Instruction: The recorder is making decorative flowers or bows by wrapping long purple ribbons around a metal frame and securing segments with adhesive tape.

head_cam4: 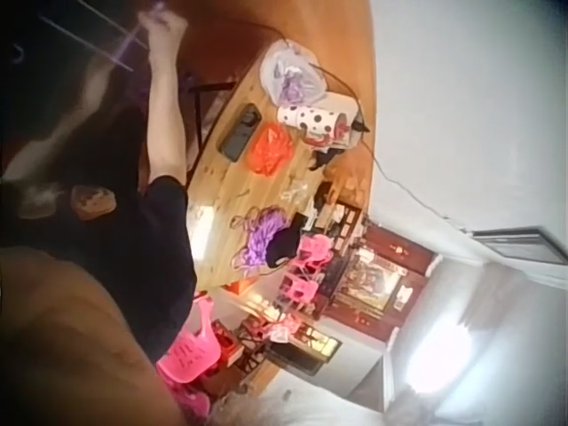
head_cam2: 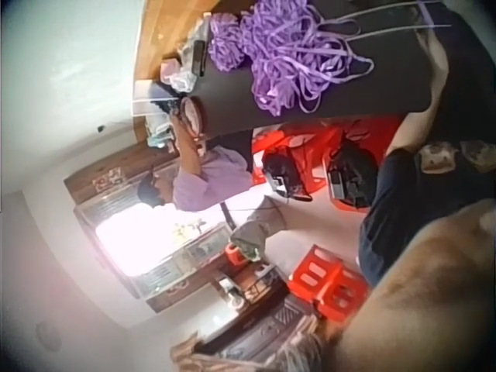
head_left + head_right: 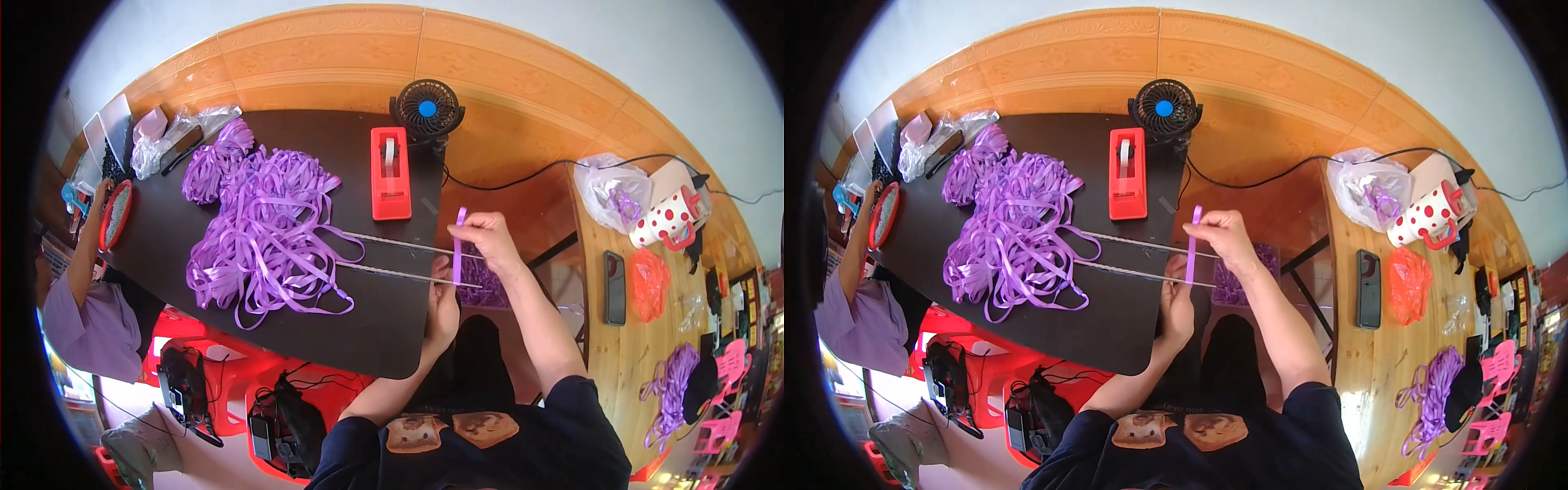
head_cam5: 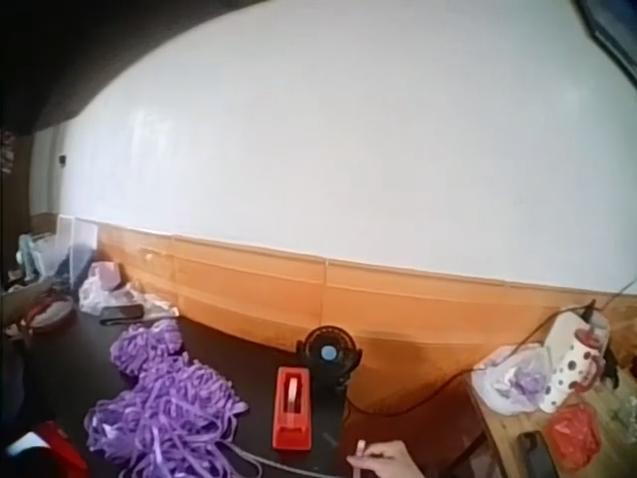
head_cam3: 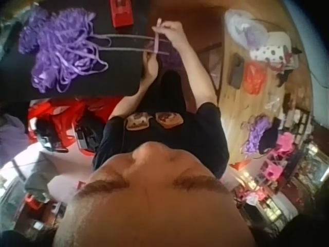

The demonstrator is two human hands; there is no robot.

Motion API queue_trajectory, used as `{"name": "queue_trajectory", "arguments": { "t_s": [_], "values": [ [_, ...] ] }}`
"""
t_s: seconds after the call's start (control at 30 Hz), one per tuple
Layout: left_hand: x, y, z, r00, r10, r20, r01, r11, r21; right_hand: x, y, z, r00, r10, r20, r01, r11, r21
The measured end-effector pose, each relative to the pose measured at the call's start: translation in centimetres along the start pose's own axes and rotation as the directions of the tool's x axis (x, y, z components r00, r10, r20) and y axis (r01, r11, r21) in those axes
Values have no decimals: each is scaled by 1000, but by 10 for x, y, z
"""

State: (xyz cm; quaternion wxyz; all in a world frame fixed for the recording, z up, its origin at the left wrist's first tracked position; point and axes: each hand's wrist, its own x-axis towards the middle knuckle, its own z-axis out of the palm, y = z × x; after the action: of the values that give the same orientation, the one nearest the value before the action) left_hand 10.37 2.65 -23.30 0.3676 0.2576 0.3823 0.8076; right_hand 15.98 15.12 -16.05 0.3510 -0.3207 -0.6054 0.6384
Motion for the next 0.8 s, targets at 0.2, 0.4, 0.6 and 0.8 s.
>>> {"name": "queue_trajectory", "arguments": {
  "t_s": [0.2,0.4,0.6,0.8],
  "values": [
    [13,5,18,1000,-3,13,3,1000,-15,-11,31,-6,953,257,163,-298,895,332],
    [10,-7,10,980,197,43,-201,946,254,-48,40,12,900,405,161,-436,839,325],
    [-14,9,12,995,-76,-69,77,997,14,-109,53,19,989,-24,-147,72,941,330],
    [-23,31,16,948,-290,-132,289,957,-31,-121,48,47,986,-49,-156,92,955,281]
  ]
}}
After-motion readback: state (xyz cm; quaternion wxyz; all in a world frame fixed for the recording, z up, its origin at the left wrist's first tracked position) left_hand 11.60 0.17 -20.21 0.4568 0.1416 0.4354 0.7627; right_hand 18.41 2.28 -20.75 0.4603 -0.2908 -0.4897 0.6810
